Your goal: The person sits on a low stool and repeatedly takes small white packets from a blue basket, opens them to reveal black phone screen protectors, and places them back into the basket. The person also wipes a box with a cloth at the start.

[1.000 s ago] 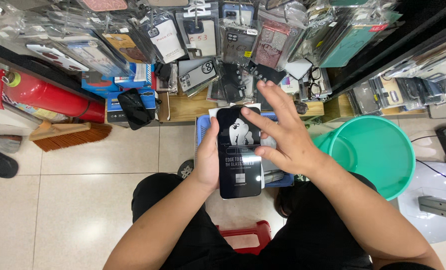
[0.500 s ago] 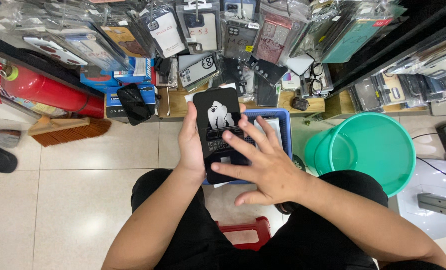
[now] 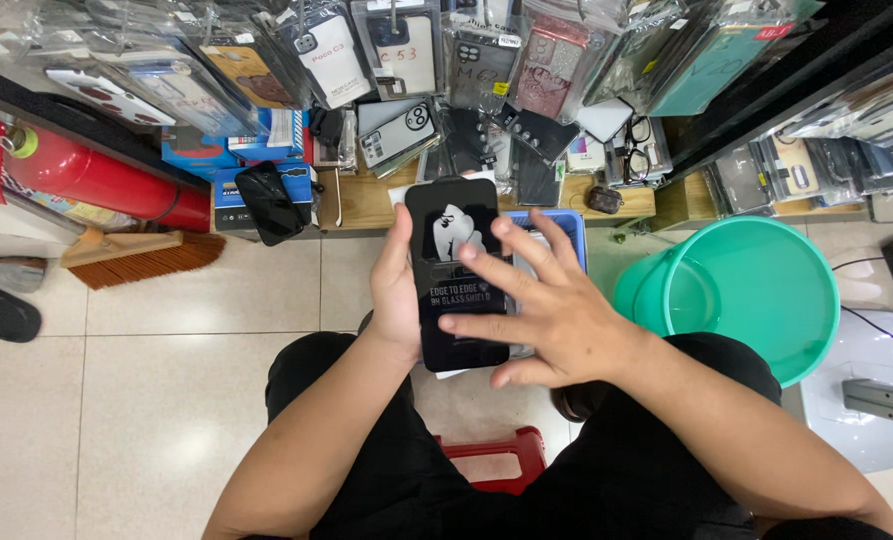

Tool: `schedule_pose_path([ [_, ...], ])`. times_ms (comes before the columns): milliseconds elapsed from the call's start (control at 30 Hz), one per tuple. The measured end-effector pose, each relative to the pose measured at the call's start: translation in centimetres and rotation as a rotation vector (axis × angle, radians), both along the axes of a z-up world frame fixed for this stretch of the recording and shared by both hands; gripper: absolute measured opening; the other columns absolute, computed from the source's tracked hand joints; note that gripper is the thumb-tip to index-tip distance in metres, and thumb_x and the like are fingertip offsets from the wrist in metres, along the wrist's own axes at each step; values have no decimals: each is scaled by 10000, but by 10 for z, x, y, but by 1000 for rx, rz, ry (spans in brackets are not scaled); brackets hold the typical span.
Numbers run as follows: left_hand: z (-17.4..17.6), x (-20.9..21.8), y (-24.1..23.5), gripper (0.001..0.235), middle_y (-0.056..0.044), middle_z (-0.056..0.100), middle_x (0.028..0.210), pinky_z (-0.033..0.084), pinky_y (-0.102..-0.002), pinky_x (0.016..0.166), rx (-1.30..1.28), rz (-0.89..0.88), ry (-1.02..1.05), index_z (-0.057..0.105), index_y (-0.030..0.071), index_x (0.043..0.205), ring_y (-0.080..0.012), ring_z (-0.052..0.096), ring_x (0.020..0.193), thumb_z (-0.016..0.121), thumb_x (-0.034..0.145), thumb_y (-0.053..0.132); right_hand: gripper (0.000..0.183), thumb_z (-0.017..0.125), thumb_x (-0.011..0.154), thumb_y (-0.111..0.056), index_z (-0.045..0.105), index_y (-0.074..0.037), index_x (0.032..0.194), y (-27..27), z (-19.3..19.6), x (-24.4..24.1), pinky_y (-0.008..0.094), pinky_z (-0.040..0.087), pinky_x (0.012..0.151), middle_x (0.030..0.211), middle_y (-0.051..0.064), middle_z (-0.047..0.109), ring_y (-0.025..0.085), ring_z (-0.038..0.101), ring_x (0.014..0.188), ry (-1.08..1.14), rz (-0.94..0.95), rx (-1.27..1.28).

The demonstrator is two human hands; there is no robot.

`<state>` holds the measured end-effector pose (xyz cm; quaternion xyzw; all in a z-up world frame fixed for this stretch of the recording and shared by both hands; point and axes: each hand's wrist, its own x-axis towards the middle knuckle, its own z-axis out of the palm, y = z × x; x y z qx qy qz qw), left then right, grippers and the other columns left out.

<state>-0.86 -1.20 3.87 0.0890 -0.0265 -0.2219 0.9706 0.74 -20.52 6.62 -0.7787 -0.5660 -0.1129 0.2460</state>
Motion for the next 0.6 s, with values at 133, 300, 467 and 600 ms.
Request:
schedule_pose_path([
  [133,5,-6,-13,682,-251,632,1184,497,-451,985,100,30,24,504,-27,1370,-347,628,1094,352,1031,545,595,251,996,-625,599,-314,1366,-6,0,20,681,187,1187,1574,156,250,413,147,1487,-32,-76,80],
  [300,-3,-13,-24,619,-228,618,1192,480,-493,944,125,-27,73,543,13,1309,-371,600,1108,409,1015,541,603,240,1008,-583,596,-253,1366,-16,2,34,627,199,1229,1575,226,240,443,145,1499,9,-220,148],
  [467,2,-11,-22,690,-186,619,1232,539,-494,902,286,-16,39,490,44,1395,-284,639,1080,386,980,585,627,221,1020,-583,529,-210,1419,-16,3,34,642,187,1260,1590,232,210,443,123,1517,57,-258,182],
  [600,4,-10,-20,681,-211,606,1255,541,-450,889,204,4,-12,479,4,1404,-306,632,1093,419,998,547,638,218,1042,-590,360,-193,1521,-16,2,30,651,197,1272,1605,265,194,472,149,1529,79,-290,191],
])
